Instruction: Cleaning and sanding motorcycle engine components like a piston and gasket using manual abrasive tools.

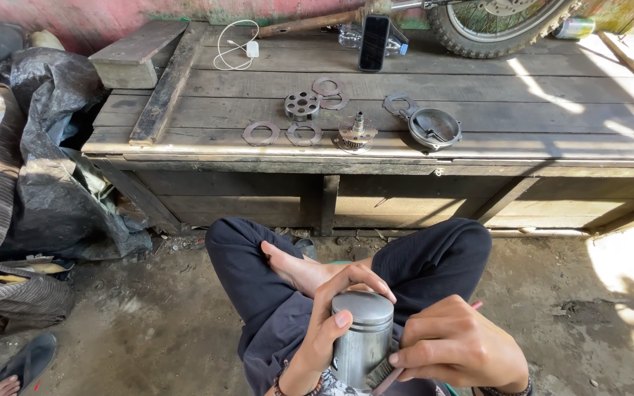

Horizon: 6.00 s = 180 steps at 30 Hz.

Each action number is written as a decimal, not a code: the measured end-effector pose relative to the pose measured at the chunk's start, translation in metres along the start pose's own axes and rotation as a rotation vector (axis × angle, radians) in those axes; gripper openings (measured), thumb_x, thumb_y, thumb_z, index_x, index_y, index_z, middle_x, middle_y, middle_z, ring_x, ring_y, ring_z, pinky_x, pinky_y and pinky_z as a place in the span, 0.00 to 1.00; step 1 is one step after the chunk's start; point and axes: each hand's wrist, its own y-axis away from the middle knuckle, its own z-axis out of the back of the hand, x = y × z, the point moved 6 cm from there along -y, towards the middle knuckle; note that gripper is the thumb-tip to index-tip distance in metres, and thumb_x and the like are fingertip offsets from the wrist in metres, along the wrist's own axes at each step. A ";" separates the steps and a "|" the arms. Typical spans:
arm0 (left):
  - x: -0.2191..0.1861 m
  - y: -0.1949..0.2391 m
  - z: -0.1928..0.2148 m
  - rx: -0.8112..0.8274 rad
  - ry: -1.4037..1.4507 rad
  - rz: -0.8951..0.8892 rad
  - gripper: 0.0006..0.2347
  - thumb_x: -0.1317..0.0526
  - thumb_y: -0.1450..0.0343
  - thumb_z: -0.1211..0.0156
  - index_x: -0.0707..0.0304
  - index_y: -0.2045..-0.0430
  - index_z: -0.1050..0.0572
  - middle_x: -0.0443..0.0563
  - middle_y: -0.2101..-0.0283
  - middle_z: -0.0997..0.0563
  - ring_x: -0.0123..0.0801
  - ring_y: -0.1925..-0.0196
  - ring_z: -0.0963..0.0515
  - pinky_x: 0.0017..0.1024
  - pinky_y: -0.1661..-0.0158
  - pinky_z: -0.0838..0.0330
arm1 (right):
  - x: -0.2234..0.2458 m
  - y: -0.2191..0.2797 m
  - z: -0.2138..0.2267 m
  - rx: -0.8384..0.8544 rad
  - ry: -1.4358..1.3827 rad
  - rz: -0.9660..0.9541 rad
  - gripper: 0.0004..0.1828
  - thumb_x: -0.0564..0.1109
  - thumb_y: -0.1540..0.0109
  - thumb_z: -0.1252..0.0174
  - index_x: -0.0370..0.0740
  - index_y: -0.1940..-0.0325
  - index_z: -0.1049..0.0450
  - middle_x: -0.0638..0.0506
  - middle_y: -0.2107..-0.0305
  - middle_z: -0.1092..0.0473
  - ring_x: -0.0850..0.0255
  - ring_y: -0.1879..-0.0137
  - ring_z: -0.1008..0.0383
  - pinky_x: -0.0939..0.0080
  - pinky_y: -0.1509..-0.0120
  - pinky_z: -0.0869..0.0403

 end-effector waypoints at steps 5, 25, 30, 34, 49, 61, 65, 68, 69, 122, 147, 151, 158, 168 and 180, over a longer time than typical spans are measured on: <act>0.001 0.001 0.003 -0.027 0.024 -0.008 0.26 0.38 0.27 0.50 0.68 0.61 0.26 0.59 0.61 0.22 0.40 0.58 0.20 0.34 0.54 0.26 | -0.010 0.009 0.003 -0.171 0.130 -0.060 0.08 0.45 0.36 0.37 0.42 0.56 0.25 0.52 0.73 0.27 0.61 0.75 0.28 0.65 0.73 0.30; 0.000 0.001 -0.001 0.012 0.011 0.009 0.27 0.38 0.27 0.51 0.69 0.60 0.27 0.60 0.60 0.22 0.41 0.57 0.20 0.35 0.52 0.25 | -0.005 0.004 0.008 -0.128 0.105 -0.049 0.08 0.46 0.36 0.37 0.41 0.56 0.24 0.52 0.73 0.29 0.62 0.75 0.28 0.64 0.74 0.31; 0.000 0.002 0.001 0.007 0.001 -0.004 0.28 0.36 0.26 0.50 0.68 0.59 0.26 0.59 0.60 0.21 0.41 0.57 0.19 0.34 0.53 0.25 | -0.003 0.002 0.004 -0.052 0.029 -0.039 0.08 0.47 0.33 0.40 0.41 0.55 0.24 0.51 0.71 0.27 0.58 0.75 0.27 0.61 0.74 0.31; 0.003 0.002 0.000 -0.010 0.010 0.019 0.28 0.35 0.26 0.50 0.67 0.59 0.25 0.57 0.60 0.21 0.40 0.56 0.18 0.33 0.52 0.24 | -0.005 0.005 0.010 -0.238 0.179 -0.078 0.08 0.45 0.38 0.35 0.40 0.59 0.24 0.53 0.74 0.26 0.65 0.76 0.28 0.69 0.75 0.30; -0.011 0.001 -0.005 -0.007 0.065 0.071 0.27 0.35 0.25 0.51 0.66 0.58 0.27 0.56 0.57 0.22 0.37 0.53 0.20 0.31 0.49 0.26 | -0.001 -0.002 0.021 -0.363 0.202 -0.243 0.09 0.41 0.38 0.48 0.34 0.71 0.31 0.47 0.78 0.31 0.57 0.75 0.31 0.62 0.70 0.30; -0.004 0.006 -0.003 -0.024 0.073 0.085 0.32 0.33 0.26 0.49 0.69 0.48 0.32 0.56 0.56 0.24 0.35 0.52 0.22 0.32 0.50 0.26 | -0.013 0.011 0.012 -0.182 0.361 -0.328 0.03 0.39 0.36 0.42 0.42 0.58 0.28 0.55 0.74 0.27 0.67 0.80 0.37 0.67 0.77 0.36; -0.004 0.009 -0.004 0.013 0.085 0.101 0.32 0.33 0.26 0.48 0.67 0.46 0.33 0.56 0.54 0.22 0.34 0.54 0.20 0.29 0.53 0.26 | -0.013 0.014 0.018 -0.421 0.390 -0.402 0.07 0.43 0.37 0.42 0.38 0.58 0.23 0.54 0.79 0.30 0.66 0.79 0.40 0.68 0.74 0.42; -0.001 0.005 -0.004 0.007 0.074 0.039 0.33 0.34 0.27 0.42 0.66 0.44 0.34 0.57 0.56 0.22 0.36 0.54 0.20 0.28 0.54 0.27 | -0.029 0.043 0.021 -0.691 0.362 -0.398 0.09 0.39 0.33 0.50 0.31 0.64 0.30 0.43 0.67 0.29 0.66 0.82 0.42 0.68 0.76 0.42; -0.002 0.004 -0.003 -0.004 0.060 -0.027 0.33 0.36 0.28 0.38 0.66 0.42 0.36 0.56 0.57 0.23 0.38 0.52 0.19 0.28 0.52 0.27 | -0.034 0.059 0.023 -0.866 0.313 -0.350 0.17 0.38 0.29 0.55 0.27 0.71 0.36 0.33 0.54 0.25 0.67 0.84 0.39 0.68 0.77 0.39; -0.024 0.000 -0.026 0.024 -0.491 -0.130 0.40 0.56 0.39 0.29 0.66 0.30 0.43 0.48 0.55 0.18 0.33 0.53 0.17 0.40 0.40 0.34 | -0.017 -0.008 0.058 -0.117 0.662 -0.051 0.23 0.50 0.37 0.49 0.48 0.85 0.47 0.61 0.90 0.50 0.70 0.86 0.53 0.68 0.84 0.50; -0.030 -0.009 -0.028 0.100 -0.321 -0.111 0.42 0.56 0.36 0.29 0.65 0.28 0.49 0.56 0.53 0.19 0.42 0.50 0.17 0.42 0.43 0.23 | -0.084 0.149 0.078 -1.059 0.184 0.100 0.33 0.70 0.27 0.76 0.51 0.58 0.29 0.53 0.87 0.39 0.58 0.65 0.21 0.66 0.76 0.31; -0.031 0.001 -0.028 0.118 -0.346 0.001 0.41 0.55 0.36 0.30 0.65 0.30 0.48 0.57 0.53 0.19 0.44 0.49 0.17 0.43 0.46 0.21 | -0.007 -0.006 0.038 -0.198 0.868 -0.033 0.26 0.37 0.32 0.49 0.42 0.81 0.52 0.57 0.87 0.53 0.68 0.82 0.57 0.70 0.81 0.51; -0.025 -0.005 -0.017 0.107 -0.304 0.150 0.42 0.56 0.38 0.30 0.57 0.29 0.49 0.51 0.53 0.18 0.38 0.50 0.17 0.41 0.45 0.27 | -0.091 0.174 0.098 -1.019 0.255 0.132 0.10 0.46 0.35 0.69 0.63 0.53 0.47 0.59 0.65 0.43 0.56 0.67 0.41 0.49 0.63 0.38; -0.025 -0.003 -0.021 0.141 -0.331 -0.039 0.44 0.55 0.37 0.29 0.65 0.28 0.52 0.54 0.54 0.18 0.39 0.50 0.15 0.40 0.41 0.25 | 0.009 0.005 0.084 -0.686 0.565 0.019 0.24 0.37 0.44 0.53 0.44 0.86 0.60 0.53 0.93 0.60 0.62 0.88 0.60 0.59 0.82 0.57; -0.023 -0.006 -0.014 0.098 -0.413 -0.012 0.44 0.60 0.42 0.27 0.64 0.30 0.47 0.51 0.57 0.17 0.34 0.53 0.16 0.34 0.42 0.26 | -0.025 -0.006 0.053 -0.364 0.487 -0.200 0.27 0.35 0.40 0.44 0.44 0.85 0.53 0.58 0.91 0.53 0.67 0.86 0.56 0.69 0.81 0.53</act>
